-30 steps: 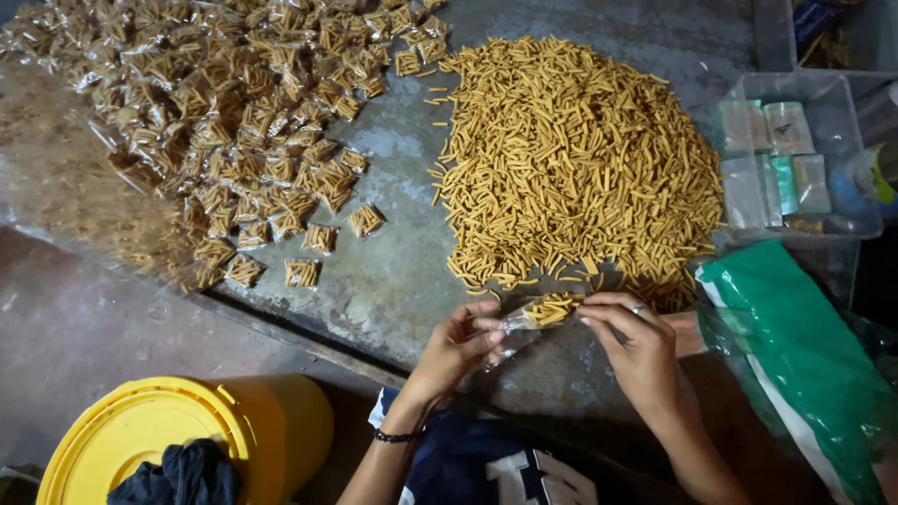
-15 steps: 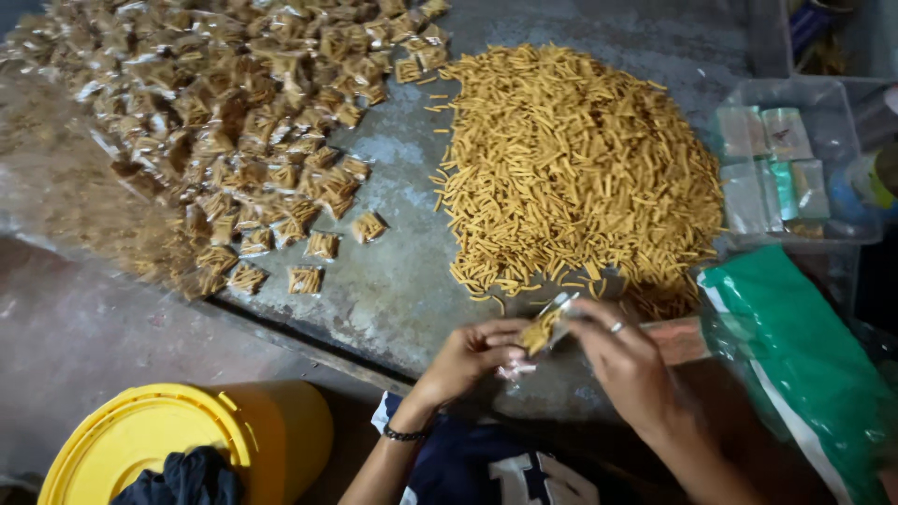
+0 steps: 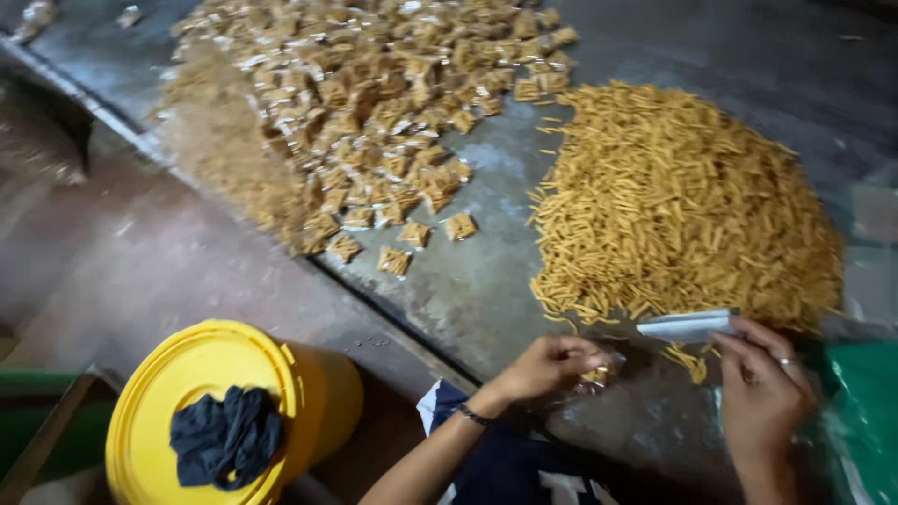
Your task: The person fills small plastic bags with snacks from a large pile and seals them using a heat sealer.
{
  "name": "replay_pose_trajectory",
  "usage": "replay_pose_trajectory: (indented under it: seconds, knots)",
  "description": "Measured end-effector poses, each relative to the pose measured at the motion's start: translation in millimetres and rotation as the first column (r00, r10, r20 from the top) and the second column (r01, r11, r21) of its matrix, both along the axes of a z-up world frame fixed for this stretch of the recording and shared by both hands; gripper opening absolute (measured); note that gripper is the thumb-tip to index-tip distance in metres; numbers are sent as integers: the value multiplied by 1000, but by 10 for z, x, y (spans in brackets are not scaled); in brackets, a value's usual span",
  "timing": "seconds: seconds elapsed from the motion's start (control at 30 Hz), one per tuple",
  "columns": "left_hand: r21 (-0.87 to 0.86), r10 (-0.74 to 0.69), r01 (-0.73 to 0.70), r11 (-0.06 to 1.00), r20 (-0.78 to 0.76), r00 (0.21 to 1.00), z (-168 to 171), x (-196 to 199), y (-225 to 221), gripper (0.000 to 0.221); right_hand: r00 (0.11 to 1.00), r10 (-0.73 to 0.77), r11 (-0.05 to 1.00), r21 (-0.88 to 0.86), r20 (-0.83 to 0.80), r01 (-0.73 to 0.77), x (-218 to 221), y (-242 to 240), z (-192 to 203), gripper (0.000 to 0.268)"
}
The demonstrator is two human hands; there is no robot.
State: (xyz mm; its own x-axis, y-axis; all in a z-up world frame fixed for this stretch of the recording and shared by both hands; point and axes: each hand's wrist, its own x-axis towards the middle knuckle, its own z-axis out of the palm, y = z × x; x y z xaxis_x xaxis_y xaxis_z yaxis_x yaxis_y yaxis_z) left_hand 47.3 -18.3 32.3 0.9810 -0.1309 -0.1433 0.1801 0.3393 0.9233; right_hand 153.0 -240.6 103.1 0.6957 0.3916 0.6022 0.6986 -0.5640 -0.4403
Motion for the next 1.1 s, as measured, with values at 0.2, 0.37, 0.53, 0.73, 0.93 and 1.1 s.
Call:
replay_pose_trajectory:
  seconds: [0.2,0.37,0.53,0.73,0.93,1.1]
  knots:
    - [-302,11,-6,953,15,1000,-149,70,-196,54,959,11,998,62,-284,7,-103,127,-458,21]
    - [-175,1,0,984,7,1000,-50,101,-281,59,709,176,983,155,-683,-95,-352,354,-221,11]
    - [36,-199,201,979,-52,979,92,83,-231,20,834,284,958,170,-473,-230,-387,422,109,4]
    - [-49,-216,215,975,-28,976,58,87,-268,23,776,285,956,226,-563,-187,-344,288,-44,4]
    - [-183,-212,204,962,-25,977,133,66,-287,22,751,203,967,249,-628,-53,-326,267,-34,4]
    - [-208,-178,164,964,-48,983,65,44,-237,24,564,280,951,306,-777,-51,-293,297,-15,15]
